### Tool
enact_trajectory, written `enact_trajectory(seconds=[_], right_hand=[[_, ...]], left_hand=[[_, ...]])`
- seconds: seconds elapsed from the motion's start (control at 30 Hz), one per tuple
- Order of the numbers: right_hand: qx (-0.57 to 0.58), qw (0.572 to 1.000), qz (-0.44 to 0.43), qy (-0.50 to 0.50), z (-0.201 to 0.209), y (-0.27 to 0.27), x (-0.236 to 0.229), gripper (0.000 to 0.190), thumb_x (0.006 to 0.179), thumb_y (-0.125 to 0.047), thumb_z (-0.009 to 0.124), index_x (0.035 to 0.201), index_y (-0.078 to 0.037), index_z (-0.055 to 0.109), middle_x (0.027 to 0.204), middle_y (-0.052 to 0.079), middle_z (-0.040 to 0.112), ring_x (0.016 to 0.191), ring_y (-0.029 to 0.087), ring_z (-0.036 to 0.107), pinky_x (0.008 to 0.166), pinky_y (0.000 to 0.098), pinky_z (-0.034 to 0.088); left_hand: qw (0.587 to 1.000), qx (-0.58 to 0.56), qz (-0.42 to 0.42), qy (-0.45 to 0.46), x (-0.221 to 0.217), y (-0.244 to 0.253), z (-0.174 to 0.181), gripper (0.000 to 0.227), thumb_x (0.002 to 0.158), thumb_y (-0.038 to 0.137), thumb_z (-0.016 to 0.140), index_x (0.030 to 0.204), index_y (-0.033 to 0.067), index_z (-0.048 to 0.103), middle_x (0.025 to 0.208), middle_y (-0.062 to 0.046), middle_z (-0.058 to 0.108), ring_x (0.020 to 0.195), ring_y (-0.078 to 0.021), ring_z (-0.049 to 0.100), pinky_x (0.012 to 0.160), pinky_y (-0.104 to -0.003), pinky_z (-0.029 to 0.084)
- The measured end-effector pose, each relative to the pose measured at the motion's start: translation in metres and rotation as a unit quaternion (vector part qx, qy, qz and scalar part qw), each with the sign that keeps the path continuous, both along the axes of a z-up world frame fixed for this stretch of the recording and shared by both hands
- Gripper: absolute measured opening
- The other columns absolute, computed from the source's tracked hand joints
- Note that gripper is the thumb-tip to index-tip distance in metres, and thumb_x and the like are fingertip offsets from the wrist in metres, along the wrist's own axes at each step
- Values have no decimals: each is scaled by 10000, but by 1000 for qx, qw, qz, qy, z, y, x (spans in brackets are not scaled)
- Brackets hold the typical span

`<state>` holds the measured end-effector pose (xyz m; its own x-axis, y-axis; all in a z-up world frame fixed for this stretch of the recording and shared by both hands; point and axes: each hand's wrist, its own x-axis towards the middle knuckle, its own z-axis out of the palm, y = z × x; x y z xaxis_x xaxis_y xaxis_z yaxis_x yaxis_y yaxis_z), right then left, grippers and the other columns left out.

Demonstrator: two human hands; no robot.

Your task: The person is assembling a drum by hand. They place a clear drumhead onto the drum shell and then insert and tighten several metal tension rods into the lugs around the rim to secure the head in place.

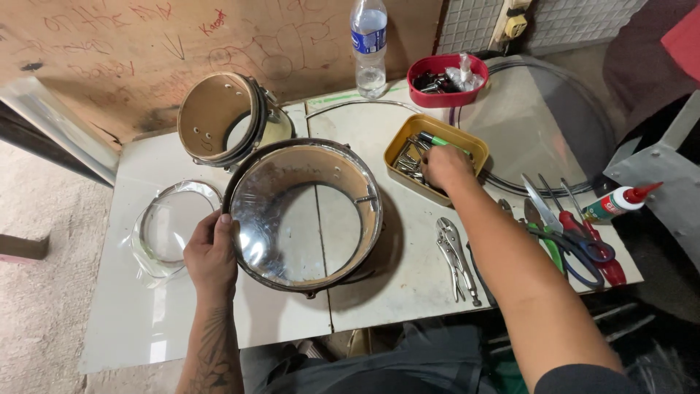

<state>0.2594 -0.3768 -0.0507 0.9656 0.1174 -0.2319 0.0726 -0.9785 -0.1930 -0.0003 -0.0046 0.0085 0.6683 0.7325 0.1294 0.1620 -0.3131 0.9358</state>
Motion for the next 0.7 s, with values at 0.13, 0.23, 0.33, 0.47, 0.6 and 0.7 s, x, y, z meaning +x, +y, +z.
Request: enact_trajectory(seconds=[0.13,0.23,0.33,0.47,0.6,0.7], right_hand=[[-10,1000,-2,-18,-22,-5,18,304,833,-345,685,1111,-313,805,1127,89,777,1127,341,715,964,482,579],[13,999,-35,20,-11,-3,17,264,868,-333,657,1086,-326,806,1182,121,758,1160,351,694,984,487,560],[28,999,-25,23,7,2,10,274,907,-280,657,1134,-250,807,1213,157,750,1215,359,670,1013,487,549],[44,999,-21,3,6,10,22,285,917,-263,641,1157,-289,792,1208,134,749,1204,352,672,1000,495,554],[43,999,-31,9,-3,15,39,332,919,-235,599,1172,-355,776,1247,103,739,1206,334,670,1012,468,553],[28,999,-36,3,15,17,41,367,934,-225,605,1247,-354,749,1255,116,733,1208,338,668,1008,484,553]], left_hand=[[1000,6,5,19,-1,5,-7,350,1003,414,709,1214,137,743,983,-94,751,1004,-249,705,927,-388,518],[1000,-1,-3,13,1,8,-11,370,1003,429,715,1221,131,739,956,-87,748,965,-232,705,907,-380,523],[1000,-4,-2,10,0,9,-11,359,1009,418,714,1219,129,740,968,-94,749,970,-233,707,904,-376,524],[1000,0,-8,14,-1,8,-6,363,1016,400,701,1228,107,733,982,-124,747,981,-255,701,906,-401,519],[1000,2,-13,23,-1,9,-5,356,1022,381,687,1232,97,728,981,-129,747,971,-258,699,905,-402,512],[1000,5,-13,23,-1,12,-9,353,1021,376,690,1231,94,729,968,-129,745,958,-252,696,907,-403,510]])
